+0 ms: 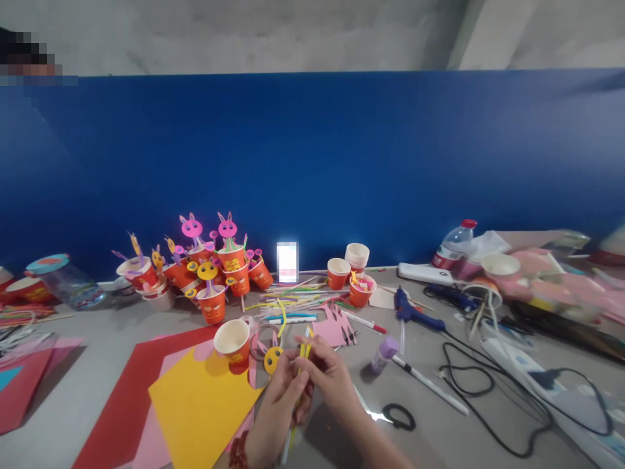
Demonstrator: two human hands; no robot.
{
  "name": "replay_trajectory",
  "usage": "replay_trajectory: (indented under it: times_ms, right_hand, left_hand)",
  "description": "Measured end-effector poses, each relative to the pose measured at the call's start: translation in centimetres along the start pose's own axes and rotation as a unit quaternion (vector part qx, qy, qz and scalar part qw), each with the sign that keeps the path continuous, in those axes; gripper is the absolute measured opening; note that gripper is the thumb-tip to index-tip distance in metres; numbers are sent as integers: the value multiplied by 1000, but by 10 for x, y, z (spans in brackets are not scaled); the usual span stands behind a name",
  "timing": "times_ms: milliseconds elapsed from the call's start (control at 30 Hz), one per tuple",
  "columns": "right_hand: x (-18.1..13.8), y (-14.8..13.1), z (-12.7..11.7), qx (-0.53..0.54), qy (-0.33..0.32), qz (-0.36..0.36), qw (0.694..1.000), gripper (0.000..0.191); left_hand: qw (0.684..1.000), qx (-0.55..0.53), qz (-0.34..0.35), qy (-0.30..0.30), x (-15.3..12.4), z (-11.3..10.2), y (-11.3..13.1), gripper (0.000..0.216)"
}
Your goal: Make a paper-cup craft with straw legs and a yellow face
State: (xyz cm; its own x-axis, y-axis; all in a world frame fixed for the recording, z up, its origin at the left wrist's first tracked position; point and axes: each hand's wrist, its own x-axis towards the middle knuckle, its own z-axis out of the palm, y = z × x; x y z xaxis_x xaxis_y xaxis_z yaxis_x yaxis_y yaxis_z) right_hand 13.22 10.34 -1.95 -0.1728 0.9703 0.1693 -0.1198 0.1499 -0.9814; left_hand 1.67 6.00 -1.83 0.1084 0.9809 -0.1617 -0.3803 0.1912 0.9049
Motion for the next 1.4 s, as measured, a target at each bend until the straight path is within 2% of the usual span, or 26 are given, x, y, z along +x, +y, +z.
replay_trajectory:
  times_ms: [133,233,333,433,533,667,933,1100,1233,1400]
  right_hand:
    - [0,-2,1,80,-8,33,996,59]
    - [2,-4,0,82,-49,62,993,50]
    - [6,-6,-6,12,-46,32,998,40]
    - [10,-9,-11,-20,-67,39,997,46]
    - [11,-11,-14,-13,-94,67,993,49]
    - [10,-12,-14,-8,-95,82,992,47]
    - [7,-8,-13,13,-88,131,987,44]
    - [9,-4,-14,18,-89,123,988,43]
    - [10,-6,-15,16,-99,121,988,45]
    - [12,-14,-17,27,-79,94,992,45]
  left_hand:
    - [1000,-8,-7,-4,-2,2,-1,61]
    - [1000,-11,-8,3,-3,3,-2,59]
    - [1000,5,-6,-9,-2,-1,-2,52]
    - [998,13,-26,-62,-1,-6,0,41]
    - [989,-37,-77,-124,1,-10,6,36]
    - [979,-89,-109,-150,1,-9,11,32]
    - [982,-77,-105,-136,0,-9,7,31]
    - [983,-76,-106,-130,-1,-4,5,32]
    - [988,-66,-82,-114,-1,-1,6,33]
    - [989,-53,-82,-109,0,-5,6,31]
